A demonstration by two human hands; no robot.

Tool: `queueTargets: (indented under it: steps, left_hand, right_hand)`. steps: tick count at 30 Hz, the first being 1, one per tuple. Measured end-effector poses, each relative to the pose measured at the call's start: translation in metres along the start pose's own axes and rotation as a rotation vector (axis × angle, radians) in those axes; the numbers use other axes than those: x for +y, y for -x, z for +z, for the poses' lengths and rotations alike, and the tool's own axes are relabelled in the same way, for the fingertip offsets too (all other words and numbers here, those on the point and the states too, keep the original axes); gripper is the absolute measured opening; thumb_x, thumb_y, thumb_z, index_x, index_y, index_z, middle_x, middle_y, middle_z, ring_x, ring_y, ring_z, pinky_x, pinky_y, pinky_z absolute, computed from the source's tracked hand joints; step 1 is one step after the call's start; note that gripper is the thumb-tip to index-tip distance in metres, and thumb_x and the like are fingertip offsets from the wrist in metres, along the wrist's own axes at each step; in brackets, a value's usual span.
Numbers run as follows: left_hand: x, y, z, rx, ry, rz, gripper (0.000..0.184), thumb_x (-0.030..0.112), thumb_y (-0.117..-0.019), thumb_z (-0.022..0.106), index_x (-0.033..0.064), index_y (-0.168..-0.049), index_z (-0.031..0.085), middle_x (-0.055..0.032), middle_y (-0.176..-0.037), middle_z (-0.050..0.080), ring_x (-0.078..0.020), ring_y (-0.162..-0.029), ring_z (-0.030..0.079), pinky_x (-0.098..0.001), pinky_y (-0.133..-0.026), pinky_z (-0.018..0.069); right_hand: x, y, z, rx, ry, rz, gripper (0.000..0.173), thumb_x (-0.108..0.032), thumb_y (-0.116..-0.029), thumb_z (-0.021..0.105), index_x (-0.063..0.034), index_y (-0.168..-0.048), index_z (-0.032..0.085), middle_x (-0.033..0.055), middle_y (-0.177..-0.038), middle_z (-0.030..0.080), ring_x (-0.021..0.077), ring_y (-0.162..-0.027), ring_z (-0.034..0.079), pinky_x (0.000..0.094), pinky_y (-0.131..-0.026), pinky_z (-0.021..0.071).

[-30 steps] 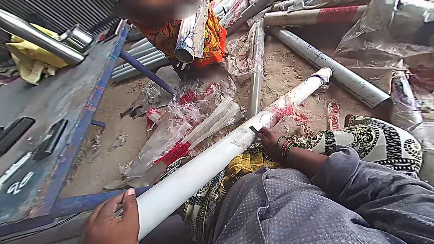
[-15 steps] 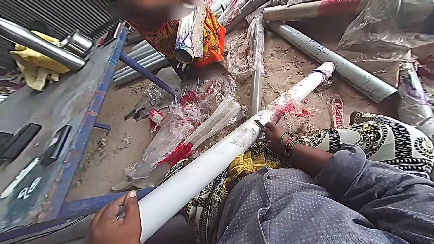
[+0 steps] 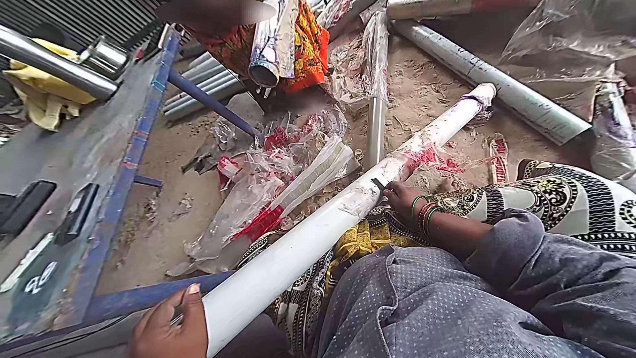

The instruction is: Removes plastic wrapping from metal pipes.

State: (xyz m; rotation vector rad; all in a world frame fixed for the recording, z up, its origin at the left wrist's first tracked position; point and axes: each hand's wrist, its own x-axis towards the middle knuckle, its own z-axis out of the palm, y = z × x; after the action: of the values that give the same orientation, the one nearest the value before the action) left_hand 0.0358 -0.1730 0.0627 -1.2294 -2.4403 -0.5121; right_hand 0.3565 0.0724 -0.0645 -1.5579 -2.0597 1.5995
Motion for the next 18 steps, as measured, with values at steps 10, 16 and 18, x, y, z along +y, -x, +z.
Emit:
queueTargets:
  steps: [10, 16, 18]
  left_hand:
    - [-0.002, 0.0, 0.002, 0.016, 0.011, 0.02, 0.038, 0.021, -0.1034, 0.053, -0.0127, -0.104, 0.07, -0.0348, -0.107, 0.068, -0.0479, -0.107, 0.064, -0.0554, -0.096, 0.0463]
    - [-0.006, -0.001, 0.004, 0.015, 0.004, 0.021, 0.038, 0.022, -0.1032, 0.053, -0.0116, -0.104, 0.071, -0.0336, -0.106, 0.068, -0.0473, -0.108, 0.064, -0.0549, -0.097, 0.046]
    - [-0.006, -0.002, 0.004, 0.001, 0.003, 0.008, 0.039, 0.023, -0.1036, 0.053, -0.011, -0.105, 0.071, -0.0335, -0.107, 0.068, -0.047, -0.11, 0.063, -0.055, -0.097, 0.0456]
  right_hand:
    - [0.003, -0.002, -0.002, 0.054, -0.091, -0.043, 0.036, -0.021, -0.1133, 0.036, 0.0025, -0.133, 0.054, 0.0182, -0.098, 0.064, 0.027, -0.089, 0.062, 0.0443, -0.087, 0.0491]
    - [-0.004, 0.003, 0.006, -0.078, 0.094, -0.089, 0.042, -0.026, -0.1139, 0.033, 0.0018, -0.14, 0.051, 0.027, -0.116, 0.066, 0.0392, -0.111, 0.064, 0.0534, -0.1, 0.0464]
    - [-0.006, 0.006, 0.008, -0.111, 0.115, -0.124, 0.042, -0.026, -0.1139, 0.033, 0.0011, -0.141, 0.05, 0.0274, -0.118, 0.065, 0.04, -0.111, 0.064, 0.0539, -0.1, 0.046]
